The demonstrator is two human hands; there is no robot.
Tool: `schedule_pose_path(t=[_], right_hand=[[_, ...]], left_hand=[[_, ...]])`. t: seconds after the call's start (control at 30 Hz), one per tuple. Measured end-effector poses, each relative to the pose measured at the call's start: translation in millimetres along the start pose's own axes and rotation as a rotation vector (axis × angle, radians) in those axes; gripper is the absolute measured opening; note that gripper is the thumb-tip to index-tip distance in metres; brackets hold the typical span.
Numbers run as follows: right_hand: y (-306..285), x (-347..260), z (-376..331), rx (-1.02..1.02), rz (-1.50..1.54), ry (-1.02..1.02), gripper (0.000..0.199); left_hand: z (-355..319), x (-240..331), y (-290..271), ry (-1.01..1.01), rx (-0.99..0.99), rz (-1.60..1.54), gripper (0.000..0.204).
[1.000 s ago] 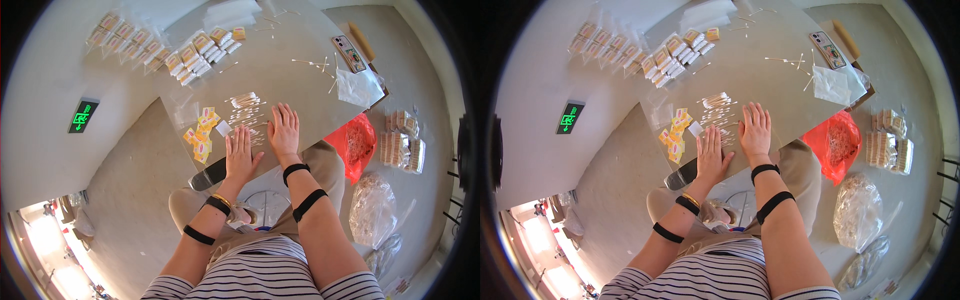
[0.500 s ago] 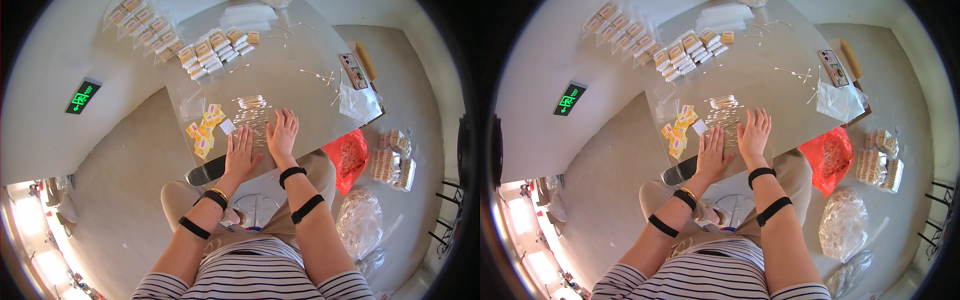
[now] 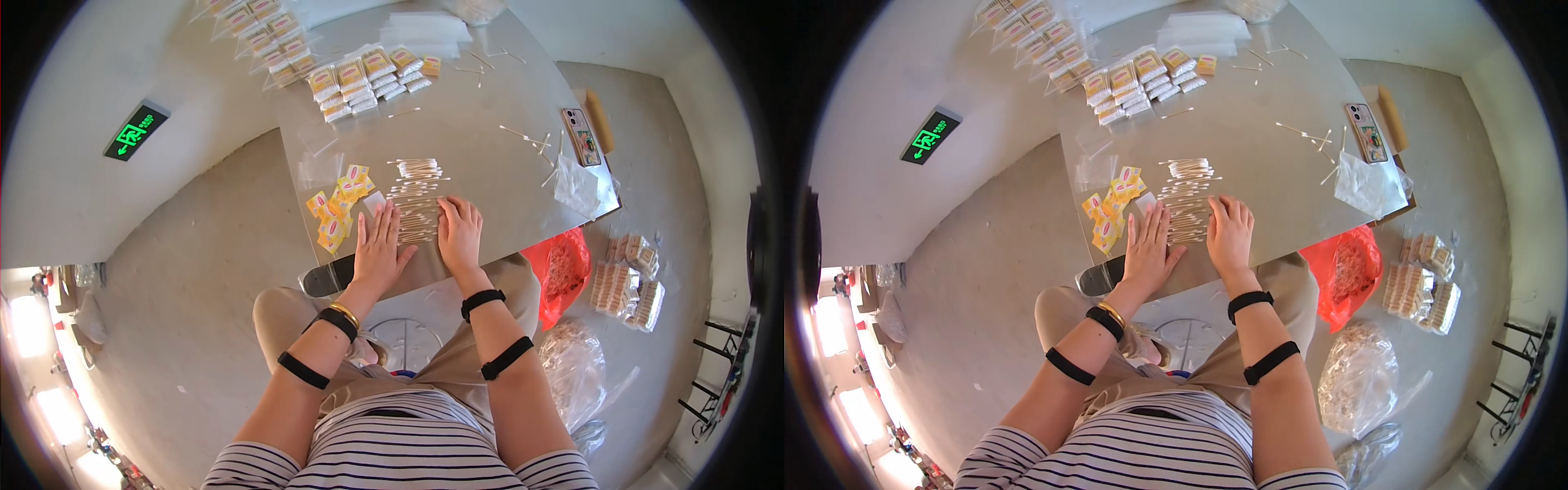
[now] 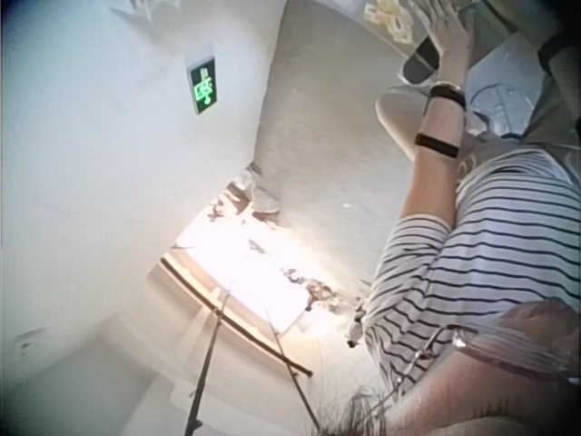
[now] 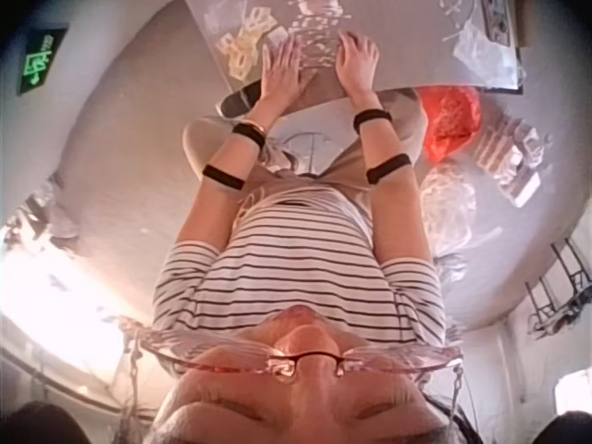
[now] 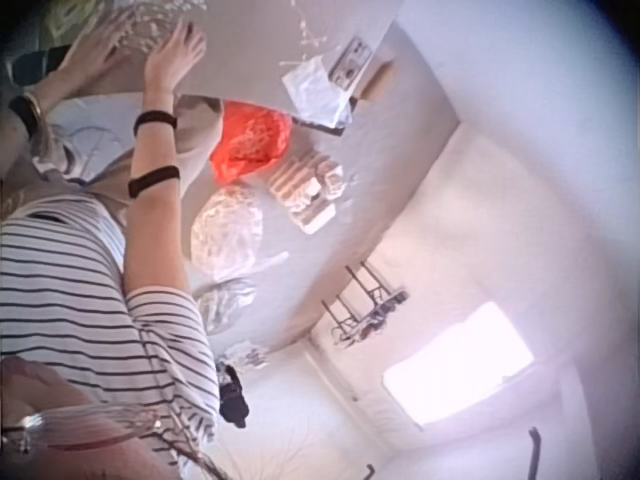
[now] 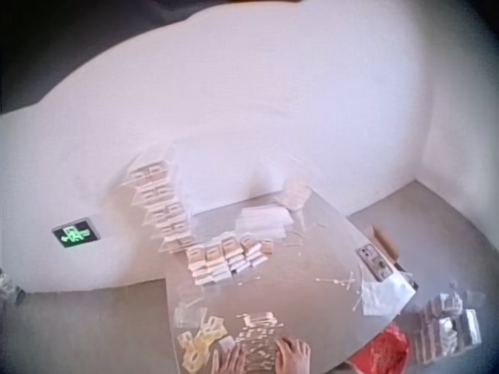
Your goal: Packing cotton swabs into small plastic bags.
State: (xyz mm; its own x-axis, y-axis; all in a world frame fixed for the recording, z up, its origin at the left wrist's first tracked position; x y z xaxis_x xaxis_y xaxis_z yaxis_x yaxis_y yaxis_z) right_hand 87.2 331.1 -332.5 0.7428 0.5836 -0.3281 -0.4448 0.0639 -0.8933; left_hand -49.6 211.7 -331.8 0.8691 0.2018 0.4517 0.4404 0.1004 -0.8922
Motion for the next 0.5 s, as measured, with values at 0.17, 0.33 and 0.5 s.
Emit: schedule_pose_path(t=[0.17, 0.33, 0.5], right_hand=[[2, -3, -8, -0.013, 0.041, -0.037, 0.036], [5, -2, -15, 0.002, 0.0, -0.013, 0.043], [16, -15, -32, -0.111, -0.203, -0.051, 0.054]], left_hand=[[0, 2, 5, 0.013, -0.01, -0.029, 0.084], [2, 3, 5, -0.009, 0.01, -0.047, 0.081], [6, 5, 18, 0.023, 0.014, -0.081, 0.083]])
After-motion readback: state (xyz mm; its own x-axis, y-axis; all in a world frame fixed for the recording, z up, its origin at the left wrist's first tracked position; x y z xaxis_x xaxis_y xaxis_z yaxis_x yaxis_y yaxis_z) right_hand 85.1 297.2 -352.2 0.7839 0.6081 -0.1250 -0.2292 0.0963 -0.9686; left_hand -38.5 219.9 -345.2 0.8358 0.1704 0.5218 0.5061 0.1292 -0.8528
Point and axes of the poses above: each hand's wrist, its own z-axis towards the middle knuckle, its own y-axis out of the palm, x = y × z, the point moved 2 cm from there along z, towards the middle knuckle, and after that the axes turned 15 degrees about -z, right-handed, at the moved point
